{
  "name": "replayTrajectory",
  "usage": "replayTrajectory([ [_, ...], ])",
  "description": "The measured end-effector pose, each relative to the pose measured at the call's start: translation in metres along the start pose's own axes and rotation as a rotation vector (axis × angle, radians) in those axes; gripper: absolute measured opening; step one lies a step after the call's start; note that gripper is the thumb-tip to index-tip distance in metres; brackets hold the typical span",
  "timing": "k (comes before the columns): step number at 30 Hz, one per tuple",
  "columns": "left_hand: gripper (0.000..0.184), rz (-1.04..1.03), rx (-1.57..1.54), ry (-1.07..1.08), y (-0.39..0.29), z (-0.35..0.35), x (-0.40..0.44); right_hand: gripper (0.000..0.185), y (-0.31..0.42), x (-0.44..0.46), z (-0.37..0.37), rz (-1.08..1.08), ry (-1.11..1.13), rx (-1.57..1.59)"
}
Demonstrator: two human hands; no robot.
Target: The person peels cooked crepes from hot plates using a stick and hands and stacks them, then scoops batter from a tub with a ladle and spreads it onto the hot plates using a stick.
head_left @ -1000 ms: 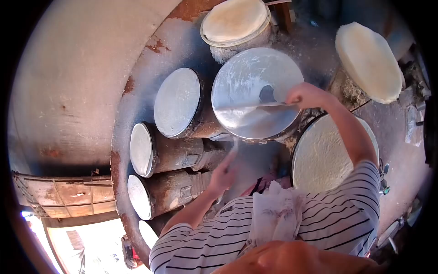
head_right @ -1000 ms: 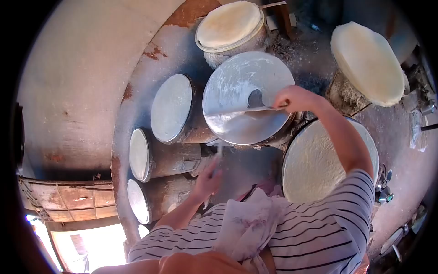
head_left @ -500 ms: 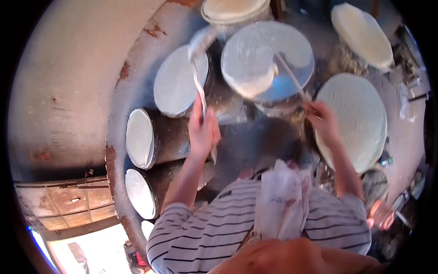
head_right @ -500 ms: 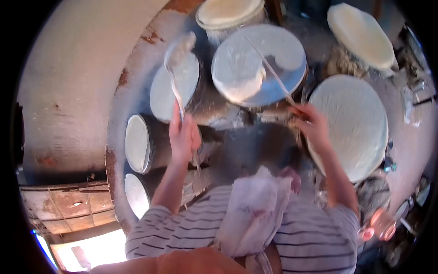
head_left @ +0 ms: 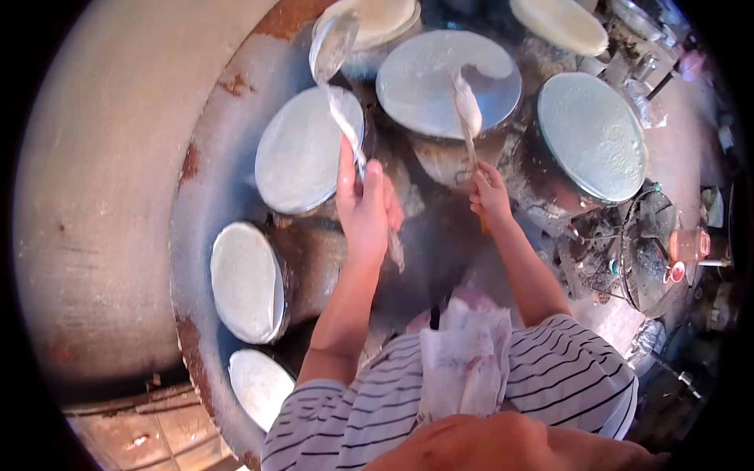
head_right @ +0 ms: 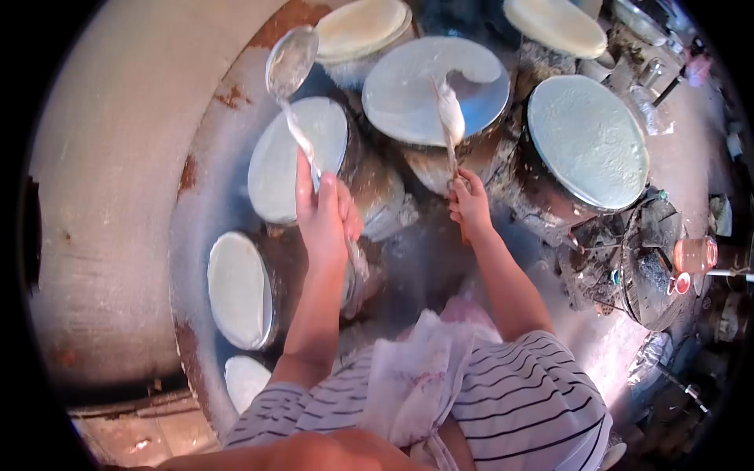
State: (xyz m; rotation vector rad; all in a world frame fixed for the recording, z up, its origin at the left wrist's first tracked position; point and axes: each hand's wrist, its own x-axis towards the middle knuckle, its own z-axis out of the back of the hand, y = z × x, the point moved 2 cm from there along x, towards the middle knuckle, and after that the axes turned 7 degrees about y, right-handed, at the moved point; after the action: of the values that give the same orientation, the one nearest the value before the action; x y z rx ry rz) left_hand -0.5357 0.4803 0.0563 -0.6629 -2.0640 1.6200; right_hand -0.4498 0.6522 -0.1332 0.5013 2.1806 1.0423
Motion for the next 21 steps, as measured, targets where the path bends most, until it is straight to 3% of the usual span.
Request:
replayTrajectory([
  [5, 0.056, 0.029, 0.047, 0.006, 0.003, 0.013, -0.015, 0.026, 0.028, 0.059, 0.024, 0.233, 0.02, -0.081],
  [8, 0.056, -0.003, 0.094, 0.04, 0.002, 0.013, -0.005, 0.027, 0.015, 0.01, 0.019, 0.145, 0.119, -0.379],
  [11, 0.057, 0.023, 0.099, 0.045, 0.015, 0.01, -0.004, 0.03, 0.03, -0.027, 0.071, -0.081, -0.045, -0.362],
  [17, 0.057, 0.065, 0.067, 0.109, 0.037, -0.039, 0.029, 0.034, 0.109, 0.065, 0.121, 0.022, 0.076, -0.291],
  [21, 0.057, 0.049, 0.123, 0.116, 0.048, -0.079, 0.057, 0.032, 0.125, 0.063, 0.119, 0.011, 0.156, -0.564],
])
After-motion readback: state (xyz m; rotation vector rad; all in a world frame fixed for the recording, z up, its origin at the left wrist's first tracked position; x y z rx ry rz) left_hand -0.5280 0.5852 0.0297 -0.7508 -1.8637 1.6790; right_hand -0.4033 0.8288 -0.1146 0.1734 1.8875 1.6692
